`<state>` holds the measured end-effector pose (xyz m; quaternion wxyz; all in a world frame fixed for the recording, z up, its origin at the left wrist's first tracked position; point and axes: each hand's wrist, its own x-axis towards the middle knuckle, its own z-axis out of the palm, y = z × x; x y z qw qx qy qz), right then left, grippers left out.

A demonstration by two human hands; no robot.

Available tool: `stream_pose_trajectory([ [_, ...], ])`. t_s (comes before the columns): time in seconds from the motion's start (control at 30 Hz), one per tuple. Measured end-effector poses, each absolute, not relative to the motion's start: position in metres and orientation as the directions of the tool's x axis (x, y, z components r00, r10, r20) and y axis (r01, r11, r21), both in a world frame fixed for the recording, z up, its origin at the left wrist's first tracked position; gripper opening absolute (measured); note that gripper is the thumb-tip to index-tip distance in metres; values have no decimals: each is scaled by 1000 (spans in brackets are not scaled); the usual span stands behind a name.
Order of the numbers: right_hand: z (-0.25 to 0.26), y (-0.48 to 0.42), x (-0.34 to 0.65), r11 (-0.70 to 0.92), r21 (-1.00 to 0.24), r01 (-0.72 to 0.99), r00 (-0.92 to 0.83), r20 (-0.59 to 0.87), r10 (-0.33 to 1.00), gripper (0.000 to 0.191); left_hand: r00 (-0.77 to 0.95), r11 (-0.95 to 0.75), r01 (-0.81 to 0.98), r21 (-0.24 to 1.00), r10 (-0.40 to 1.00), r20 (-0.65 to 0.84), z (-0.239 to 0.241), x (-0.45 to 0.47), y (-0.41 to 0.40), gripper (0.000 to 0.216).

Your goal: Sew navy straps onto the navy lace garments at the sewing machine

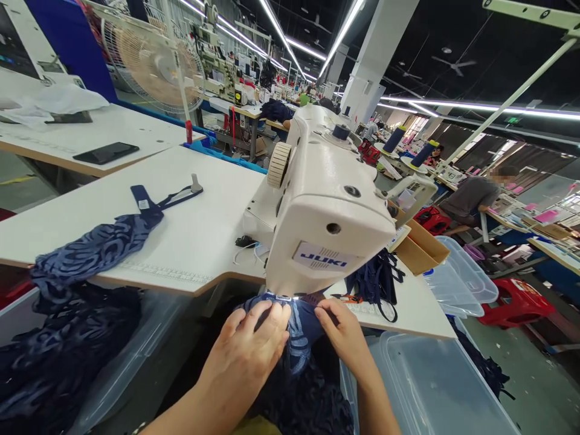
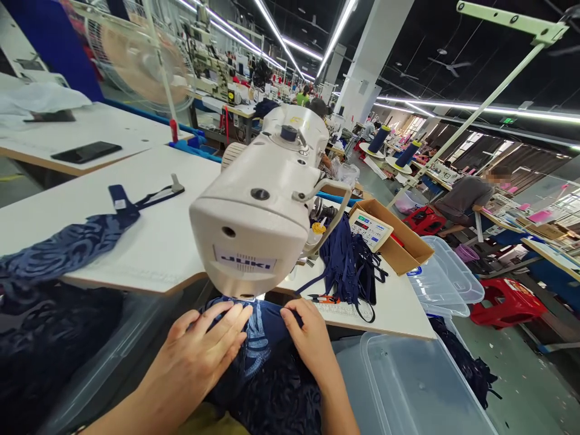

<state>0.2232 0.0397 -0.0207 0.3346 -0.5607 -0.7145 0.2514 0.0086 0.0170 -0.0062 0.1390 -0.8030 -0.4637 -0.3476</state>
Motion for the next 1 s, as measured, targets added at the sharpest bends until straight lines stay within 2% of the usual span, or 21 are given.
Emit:
stream_pose_trajectory([
  [0.2, -21, 27, 262, 107, -756, 646, -145, 17, 989, 22, 322, -542, 836, 84, 610, 724, -8, 7, 19, 26],
  [0.4, -15, 16, 284, 106, -804, 585, -189, -9, 982, 27, 356, -556, 828, 73, 621, 698, -7, 10, 16, 30],
  [0.47, -10, 11, 286, 106, -835, 541, -210, -12, 978, 28, 355, -556, 825, 99, 647, 675, -6, 11, 14, 39],
  [0.57, -4, 7, 287, 52, -856, 514, -148, -29, 989, 31, 361, -560, 819, 122, 669, 650, -8, 13, 11, 62],
  [0.67, -6, 6, 288, -38, -867, 497, -148, -128, 981, 30, 390, -562, 821, 98, 679, 623, -12, 16, 9, 81],
  [0.73, -10, 8, 288, -147, -904, 401, -180, -235, 955, 31, 401, -551, 831, 79, 691, 602, -14, 18, 7, 81],
  [0.83, -17, 11, 284, -318, -942, 106, -151, -331, 931, 36, 412, -555, 827, 95, 712, 569, -12, 15, 4, 64],
  [0.93, -17, 16, 266, -271, -947, -170, -85, -260, 962, 38, 379, -545, 825, 150, 730, 569, -10, 0, 4, 42],
  [1.0, -13, 20, 245, -218, -943, -252, -89, -202, 975, 38, 335, -500, 856, 131, 731, 595, -12, -15, 7, 34],
])
